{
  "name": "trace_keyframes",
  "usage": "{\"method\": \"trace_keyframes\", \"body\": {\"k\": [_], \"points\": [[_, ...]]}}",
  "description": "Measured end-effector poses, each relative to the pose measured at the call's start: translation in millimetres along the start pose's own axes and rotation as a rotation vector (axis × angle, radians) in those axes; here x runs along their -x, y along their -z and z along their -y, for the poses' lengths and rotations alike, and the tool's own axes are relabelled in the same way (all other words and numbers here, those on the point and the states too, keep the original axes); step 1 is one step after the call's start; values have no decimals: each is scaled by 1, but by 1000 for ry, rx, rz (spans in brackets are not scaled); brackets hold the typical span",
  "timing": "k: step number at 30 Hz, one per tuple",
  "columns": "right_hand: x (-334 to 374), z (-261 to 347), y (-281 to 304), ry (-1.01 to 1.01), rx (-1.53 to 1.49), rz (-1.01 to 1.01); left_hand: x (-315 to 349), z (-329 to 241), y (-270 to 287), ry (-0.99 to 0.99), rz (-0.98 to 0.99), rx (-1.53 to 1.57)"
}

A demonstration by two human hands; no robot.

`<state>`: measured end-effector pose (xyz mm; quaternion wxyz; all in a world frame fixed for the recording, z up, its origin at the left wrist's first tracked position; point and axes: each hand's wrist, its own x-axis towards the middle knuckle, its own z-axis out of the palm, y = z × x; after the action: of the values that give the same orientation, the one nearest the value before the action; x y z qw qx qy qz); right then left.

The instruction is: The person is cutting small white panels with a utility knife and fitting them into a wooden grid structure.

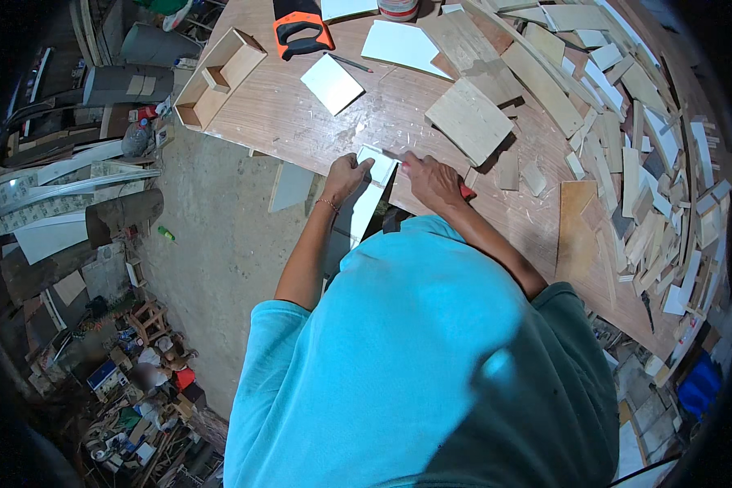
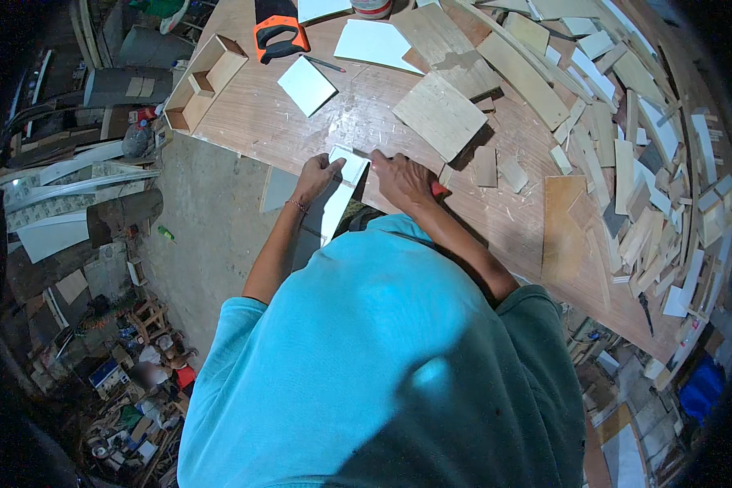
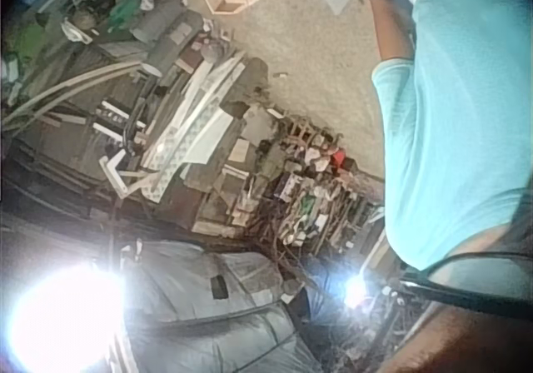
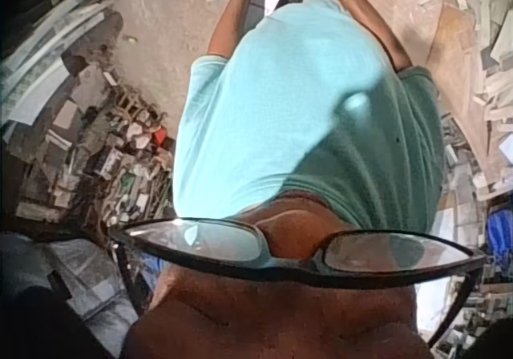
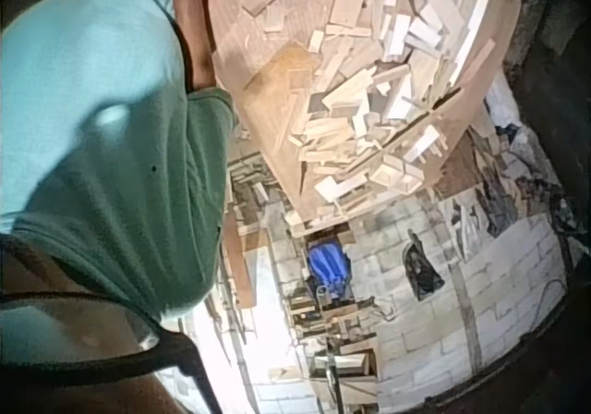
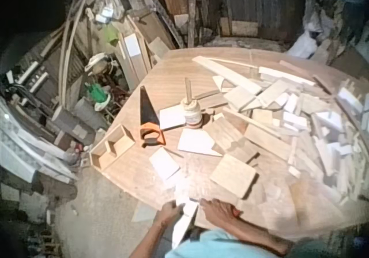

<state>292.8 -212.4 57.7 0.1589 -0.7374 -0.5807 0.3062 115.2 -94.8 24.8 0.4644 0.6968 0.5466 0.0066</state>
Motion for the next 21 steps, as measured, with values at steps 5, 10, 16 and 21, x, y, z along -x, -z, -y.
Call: {"method": "trace_keyframes", "body": {"k": [5, 10, 16, 21], "points": [[3, -3, 14, -107, -72, 30, -2, 3, 1, 3, 7, -26], [3, -4, 21, -76, 19, 109, -3, -5, 5, -8, 39, -65], [4, 0, 22, -57, 40, 136, -4, -37, 17, -47, -1, -369], [1, -1, 12, -166, 63, 176, -11, -34, 2, -280, -295, -327]]}}
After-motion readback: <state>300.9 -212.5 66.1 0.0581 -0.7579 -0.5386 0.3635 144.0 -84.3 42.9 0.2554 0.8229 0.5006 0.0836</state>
